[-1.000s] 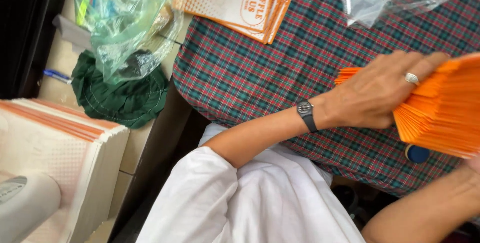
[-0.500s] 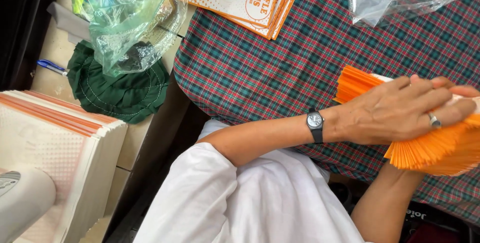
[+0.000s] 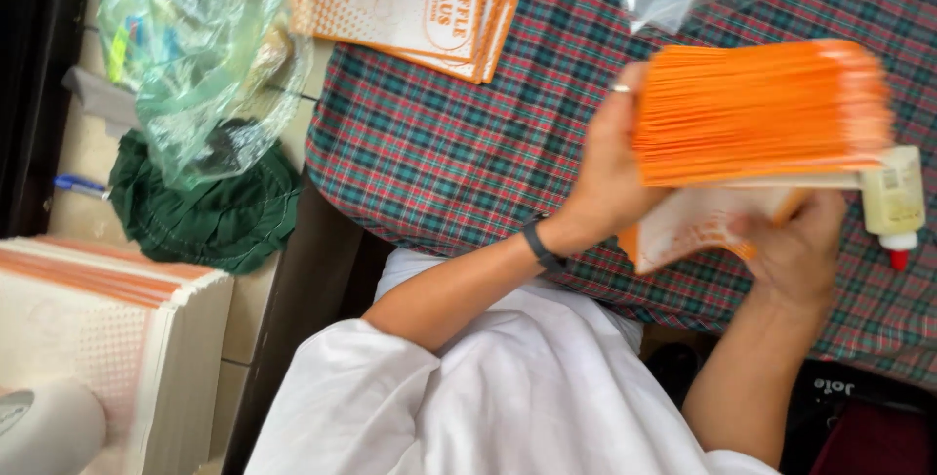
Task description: Folding and gluing paper sleeves for food packaging at a workstation.
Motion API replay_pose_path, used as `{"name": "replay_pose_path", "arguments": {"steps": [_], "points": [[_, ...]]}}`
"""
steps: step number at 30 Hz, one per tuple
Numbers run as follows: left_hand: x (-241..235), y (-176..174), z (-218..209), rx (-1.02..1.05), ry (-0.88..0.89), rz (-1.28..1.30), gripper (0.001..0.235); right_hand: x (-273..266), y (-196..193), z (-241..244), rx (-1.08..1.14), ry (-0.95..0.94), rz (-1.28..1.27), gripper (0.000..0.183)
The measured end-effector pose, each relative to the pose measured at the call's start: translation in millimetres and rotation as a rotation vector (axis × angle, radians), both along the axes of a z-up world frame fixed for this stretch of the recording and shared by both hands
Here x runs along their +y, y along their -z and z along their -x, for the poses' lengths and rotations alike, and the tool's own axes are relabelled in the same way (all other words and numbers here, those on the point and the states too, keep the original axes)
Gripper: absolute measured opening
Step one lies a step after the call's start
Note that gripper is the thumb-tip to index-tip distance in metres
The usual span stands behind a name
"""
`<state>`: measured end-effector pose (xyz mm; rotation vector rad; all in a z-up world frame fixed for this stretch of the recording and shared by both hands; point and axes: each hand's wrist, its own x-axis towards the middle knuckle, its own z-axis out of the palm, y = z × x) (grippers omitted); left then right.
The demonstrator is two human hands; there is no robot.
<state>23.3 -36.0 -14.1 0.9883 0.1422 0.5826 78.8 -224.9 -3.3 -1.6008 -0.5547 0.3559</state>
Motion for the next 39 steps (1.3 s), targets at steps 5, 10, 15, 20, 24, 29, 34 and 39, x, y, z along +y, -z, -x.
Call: {"name": "replay_pose_path", "arguments": {"steps": [5, 10, 15, 20, 24, 29, 34, 39], "points": [[36, -8, 26, 0.137, 0.08, -0.024, 0.093, 5, -6, -4, 0.063, 0.21, 0.164, 0.058], [58, -4, 22, 0.104, 0.092, 0.123, 0.084, 6, 3, -3, 0.087, 0.173, 0.196, 0.062], [60, -18, 12, 0.213, 0.001, 0.26, 0.068, 13, 15, -2, 0.154, 0.164, 0.112, 0.061], [66, -12, 3, 0.098, 0.147, 0.175, 0.102, 16, 5, 1, 0.15, 0.191, -0.018, 0.057], [48, 18, -2, 0.211, 0.349, 0.167, 0.144, 24, 21, 3, 0.2, 0.315, -0.167, 0.055], [49, 22, -24, 0.231, 0.492, 0.06, 0.057, 47, 37, 17, 0.195, 0.568, -0.373, 0.056], [83, -7, -107, 0.145, 0.845, -0.633, 0.033, 69, 46, 45, 0.202, 0.565, -0.546, 0.055], [83, 4, -182, 0.319, 1.077, -1.487, 0.038, 75, 44, 69, 0.351, 0.389, -0.448, 0.055]]}}
